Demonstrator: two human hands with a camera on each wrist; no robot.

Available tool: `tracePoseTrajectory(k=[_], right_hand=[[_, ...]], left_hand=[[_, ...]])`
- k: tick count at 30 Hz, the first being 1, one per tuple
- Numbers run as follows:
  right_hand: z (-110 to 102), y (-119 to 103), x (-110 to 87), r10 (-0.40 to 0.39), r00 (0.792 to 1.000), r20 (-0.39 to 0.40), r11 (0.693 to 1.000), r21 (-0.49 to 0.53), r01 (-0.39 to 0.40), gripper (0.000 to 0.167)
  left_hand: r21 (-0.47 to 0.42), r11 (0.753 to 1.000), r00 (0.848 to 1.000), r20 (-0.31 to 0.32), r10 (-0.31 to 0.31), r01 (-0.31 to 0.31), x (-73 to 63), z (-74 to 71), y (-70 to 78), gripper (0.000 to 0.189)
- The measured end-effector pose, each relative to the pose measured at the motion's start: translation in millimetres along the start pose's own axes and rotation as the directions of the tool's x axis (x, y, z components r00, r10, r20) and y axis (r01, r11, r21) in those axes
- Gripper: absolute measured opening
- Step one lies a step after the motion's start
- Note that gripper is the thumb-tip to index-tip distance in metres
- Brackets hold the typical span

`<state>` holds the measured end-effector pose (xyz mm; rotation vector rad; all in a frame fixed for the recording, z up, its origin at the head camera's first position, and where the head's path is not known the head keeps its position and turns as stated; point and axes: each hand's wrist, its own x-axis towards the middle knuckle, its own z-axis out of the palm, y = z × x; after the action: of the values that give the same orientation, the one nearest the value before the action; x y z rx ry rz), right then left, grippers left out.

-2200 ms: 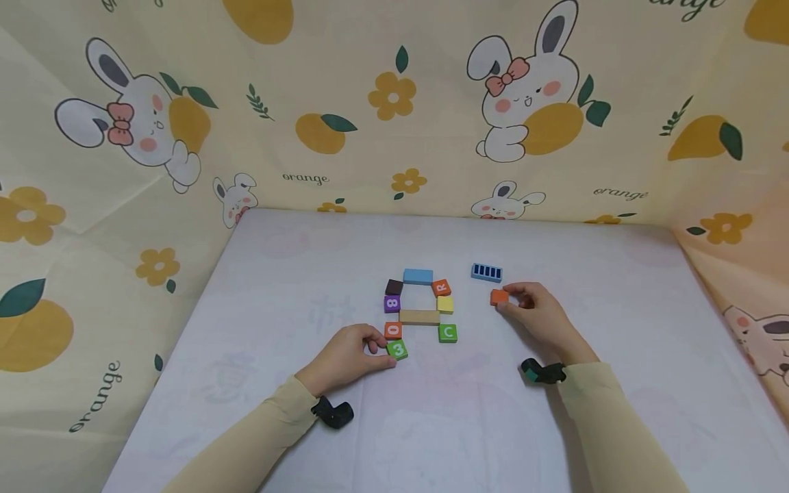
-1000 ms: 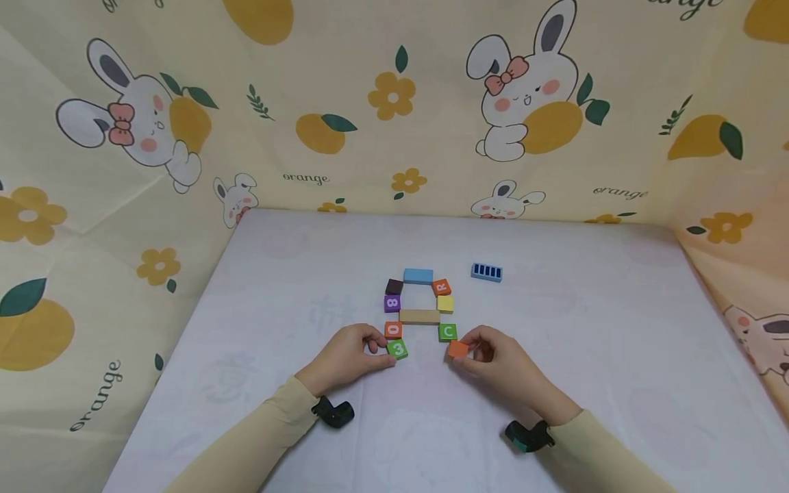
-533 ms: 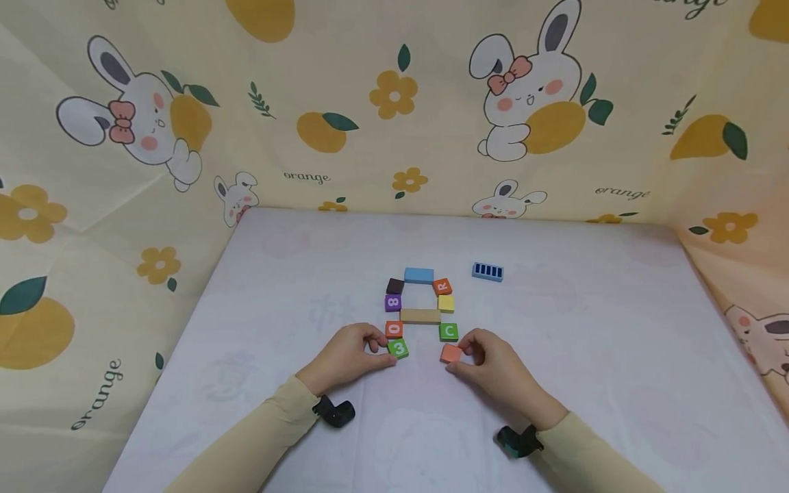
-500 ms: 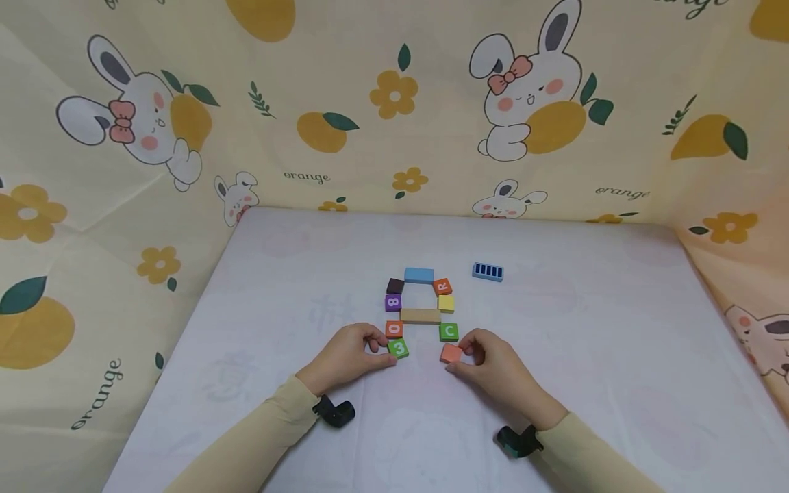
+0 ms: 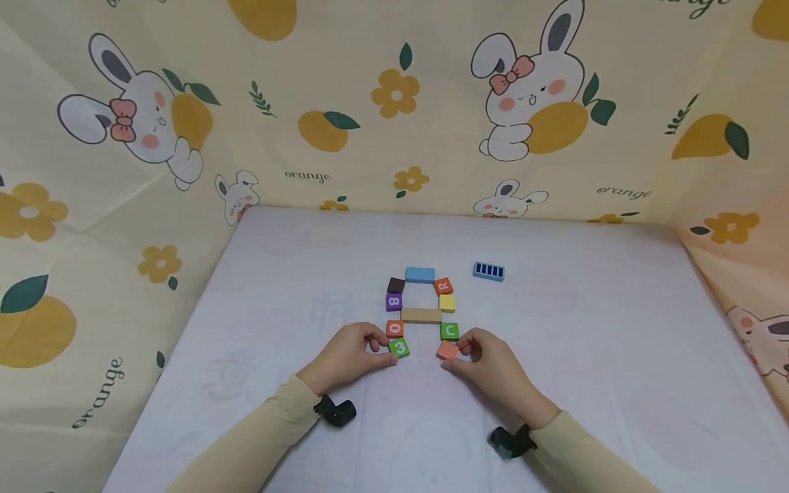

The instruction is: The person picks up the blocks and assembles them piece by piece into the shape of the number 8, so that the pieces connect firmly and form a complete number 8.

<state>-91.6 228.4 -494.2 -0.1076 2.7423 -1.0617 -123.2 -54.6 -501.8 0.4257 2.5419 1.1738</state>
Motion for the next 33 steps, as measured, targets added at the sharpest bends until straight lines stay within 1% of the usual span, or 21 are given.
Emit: tracePoseTrajectory(k=[7, 19, 29, 33], right_hand=[[1.4, 0.0, -0.3, 0.003, 1.000, -0.003, 1.000, 0.010, -0.003, 0.045], [1.6, 1.7, -0.2, -0.001, 1.000, 0.000, 1.000, 0.004, 0.001, 0.048], [1.3, 1.2, -1.3, -0.019, 1.000, -0.020, 1.000, 0.007, 0.019, 0.047], [0.5, 3.0, -1.2, -0.021, 1.000, -0.014, 1.000, 0.021, 0.021, 0.049]], left_hand=[[0.000, 1.000, 1.000, 0.001, 0.001, -0.001, 0.4, 0.4, -0.7, 0.034], [0.007, 1.000, 1.000, -0.009, 0.002, -0.002, 1.1, 2.0, -2.2, 0.034], [-0.009, 1.000, 1.000, -0.007, -0.003, 0.003, -1.5, -0.3, 3.4, 0.032], [-0.004, 1.000, 1.000, -0.008, -0.006, 0.006, -1.4, -0.3, 3.4, 0.033]])
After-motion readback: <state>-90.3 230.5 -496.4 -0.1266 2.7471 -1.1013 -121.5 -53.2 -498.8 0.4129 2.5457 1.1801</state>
